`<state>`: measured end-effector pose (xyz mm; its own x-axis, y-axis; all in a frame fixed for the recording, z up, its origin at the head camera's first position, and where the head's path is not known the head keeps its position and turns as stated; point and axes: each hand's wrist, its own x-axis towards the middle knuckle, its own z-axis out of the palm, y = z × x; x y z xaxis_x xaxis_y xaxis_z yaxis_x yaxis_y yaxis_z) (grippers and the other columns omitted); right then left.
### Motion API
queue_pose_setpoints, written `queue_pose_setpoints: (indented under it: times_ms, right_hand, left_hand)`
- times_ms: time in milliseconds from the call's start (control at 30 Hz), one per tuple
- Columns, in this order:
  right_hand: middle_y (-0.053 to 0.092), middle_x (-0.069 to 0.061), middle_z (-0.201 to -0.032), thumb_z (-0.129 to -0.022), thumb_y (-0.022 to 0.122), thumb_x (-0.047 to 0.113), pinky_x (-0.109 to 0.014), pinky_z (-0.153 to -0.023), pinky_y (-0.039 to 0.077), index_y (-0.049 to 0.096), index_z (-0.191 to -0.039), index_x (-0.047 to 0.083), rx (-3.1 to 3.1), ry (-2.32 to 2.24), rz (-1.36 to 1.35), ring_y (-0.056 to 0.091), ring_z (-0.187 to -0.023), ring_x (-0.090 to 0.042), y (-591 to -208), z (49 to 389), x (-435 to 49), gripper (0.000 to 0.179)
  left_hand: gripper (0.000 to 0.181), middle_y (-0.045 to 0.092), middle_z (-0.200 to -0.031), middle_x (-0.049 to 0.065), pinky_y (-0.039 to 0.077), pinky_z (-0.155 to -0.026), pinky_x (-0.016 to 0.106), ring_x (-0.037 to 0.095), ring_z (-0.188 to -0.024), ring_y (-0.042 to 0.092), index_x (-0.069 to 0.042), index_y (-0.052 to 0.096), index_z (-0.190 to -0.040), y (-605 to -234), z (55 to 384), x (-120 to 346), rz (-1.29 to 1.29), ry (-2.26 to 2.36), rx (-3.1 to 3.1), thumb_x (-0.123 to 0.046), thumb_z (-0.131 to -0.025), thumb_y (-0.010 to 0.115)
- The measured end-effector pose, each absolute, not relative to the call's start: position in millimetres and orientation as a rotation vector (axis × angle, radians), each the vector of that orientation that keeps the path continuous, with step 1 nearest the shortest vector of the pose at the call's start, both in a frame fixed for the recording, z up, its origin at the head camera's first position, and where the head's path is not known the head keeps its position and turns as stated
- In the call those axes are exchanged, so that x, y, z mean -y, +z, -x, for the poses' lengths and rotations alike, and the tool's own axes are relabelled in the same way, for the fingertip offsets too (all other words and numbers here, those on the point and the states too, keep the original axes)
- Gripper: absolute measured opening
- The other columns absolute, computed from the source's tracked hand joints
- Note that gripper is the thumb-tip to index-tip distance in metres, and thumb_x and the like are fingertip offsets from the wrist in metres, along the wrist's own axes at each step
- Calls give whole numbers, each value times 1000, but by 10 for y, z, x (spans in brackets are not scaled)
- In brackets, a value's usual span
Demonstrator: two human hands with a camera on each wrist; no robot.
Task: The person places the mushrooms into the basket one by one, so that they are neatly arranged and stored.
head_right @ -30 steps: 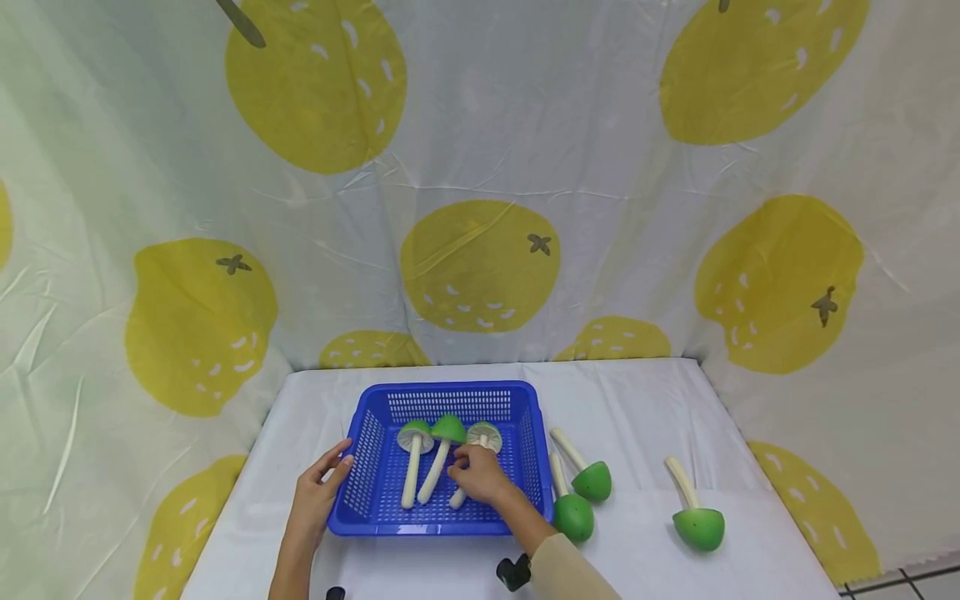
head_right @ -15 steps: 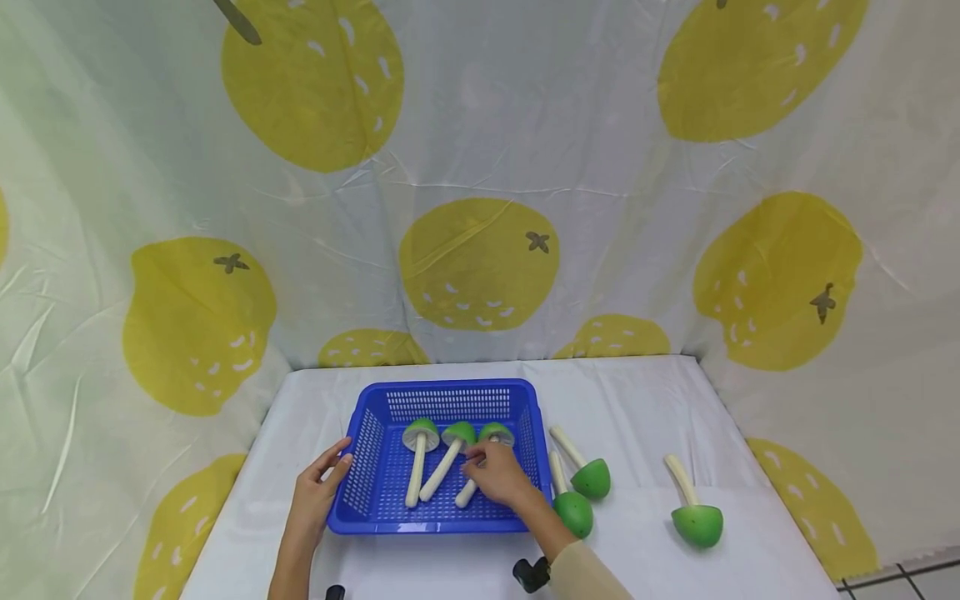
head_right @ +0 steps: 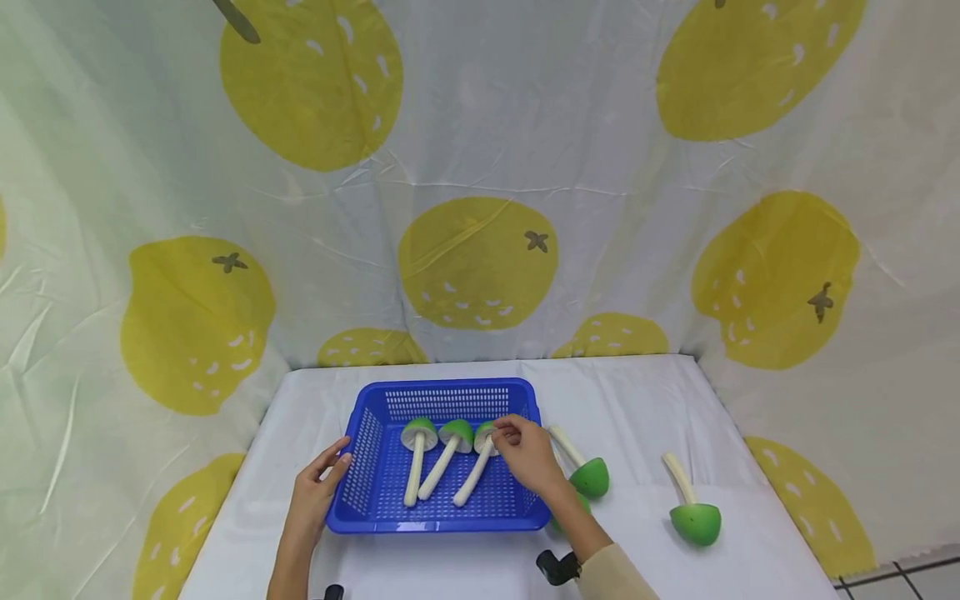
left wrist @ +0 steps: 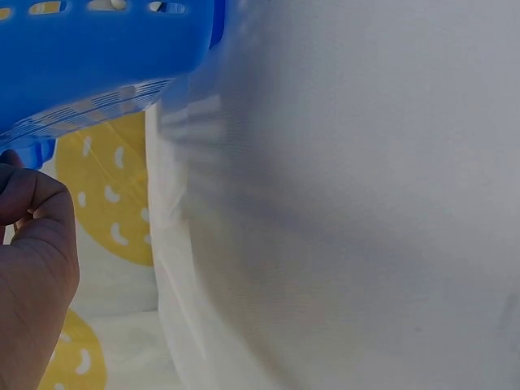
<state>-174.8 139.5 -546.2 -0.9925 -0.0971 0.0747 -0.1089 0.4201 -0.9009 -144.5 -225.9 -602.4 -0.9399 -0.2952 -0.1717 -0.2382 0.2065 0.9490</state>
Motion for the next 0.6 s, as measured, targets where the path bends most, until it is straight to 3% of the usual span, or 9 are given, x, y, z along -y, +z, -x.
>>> queue_pose_setpoints:
  times_ms: [333,600]
  right_hand:
    - [71,-19,-106,-99,65,4,-36,-82,61,69,-121,3,2559,1802,-93,74,-94,-32,-5305,1702,-1680,22]
    - [72,-20,-106,-101,64,7,-32,-79,61,69,-121,0,2557,1724,-105,73,-92,-28,-5209,1673,-1871,22]
  left_hand:
    - [52,55,-123,7,48,-77,24,19,-100,53,-28,65,-141,-6018,1446,2265,-505,-1911,2380,-50,-94,71]
    - [53,55,-124,8,48,-77,23,20,-103,52,-28,64,-141,-6015,1452,2266,-506,-1908,2386,-51,-94,72]
